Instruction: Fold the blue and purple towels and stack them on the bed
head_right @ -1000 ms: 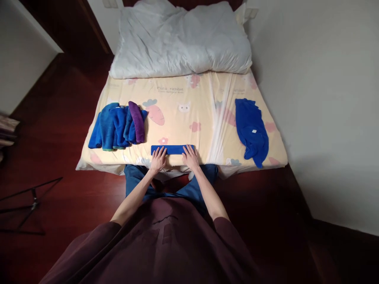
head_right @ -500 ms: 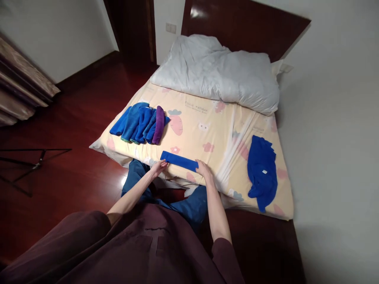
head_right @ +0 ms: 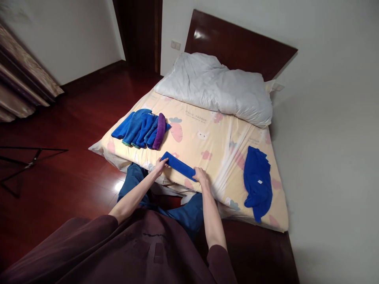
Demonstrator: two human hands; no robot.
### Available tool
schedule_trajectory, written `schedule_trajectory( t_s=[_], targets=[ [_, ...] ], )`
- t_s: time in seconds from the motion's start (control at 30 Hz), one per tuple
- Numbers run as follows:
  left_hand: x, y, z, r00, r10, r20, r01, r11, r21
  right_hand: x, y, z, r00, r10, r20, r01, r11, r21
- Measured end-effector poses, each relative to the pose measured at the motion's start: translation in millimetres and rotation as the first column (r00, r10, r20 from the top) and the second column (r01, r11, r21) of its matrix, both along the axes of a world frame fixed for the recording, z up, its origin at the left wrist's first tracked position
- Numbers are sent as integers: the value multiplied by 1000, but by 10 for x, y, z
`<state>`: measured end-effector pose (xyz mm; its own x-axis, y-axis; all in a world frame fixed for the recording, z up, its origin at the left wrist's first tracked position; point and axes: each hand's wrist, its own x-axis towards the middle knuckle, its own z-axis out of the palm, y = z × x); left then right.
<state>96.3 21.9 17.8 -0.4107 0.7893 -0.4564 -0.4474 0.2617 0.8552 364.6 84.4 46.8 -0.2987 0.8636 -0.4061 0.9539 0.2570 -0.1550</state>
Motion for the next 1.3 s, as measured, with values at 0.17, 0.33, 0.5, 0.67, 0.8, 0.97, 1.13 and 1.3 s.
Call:
schedule_trajectory(
  t_s=[0.17,0.33,0.5,0.67,0.8,0.97,1.13,1.3],
  targets=[
    [-163,99,334,994,-17,-106,40,975,219,-257,-94,113,996,20,-85,-16,999,44],
    [-572,264,1004,902,-112,-418,330,802,498,-941,-163,77,931,13,-365,23,995,93],
    [-1105,302,1601,770,-130,-624,520,696,495,-1916,-145,-4,745,-11,-667,69,996,60],
    [-1615,222,1784,668,23,-744,511,712,481,-2725,-115,-26,637,-55,-769,103,995,14],
    [-1878,158,1671,675,107,-730,447,728,520,-3057,-135,-33,480,-84,-873,81,995,-51],
    [-2019,129,1489,671,83,-737,445,749,490,-3165,-172,-67,386,-127,-914,80,991,-104],
    [-2046,118,1363,657,16,-754,480,762,434,-3163,-160,-141,425,-140,-894,61,990,-127],
    [-2026,88,1252,682,-20,-731,483,763,429,-3156,-142,-248,464,-139,-875,109,989,-99]
  ],
)
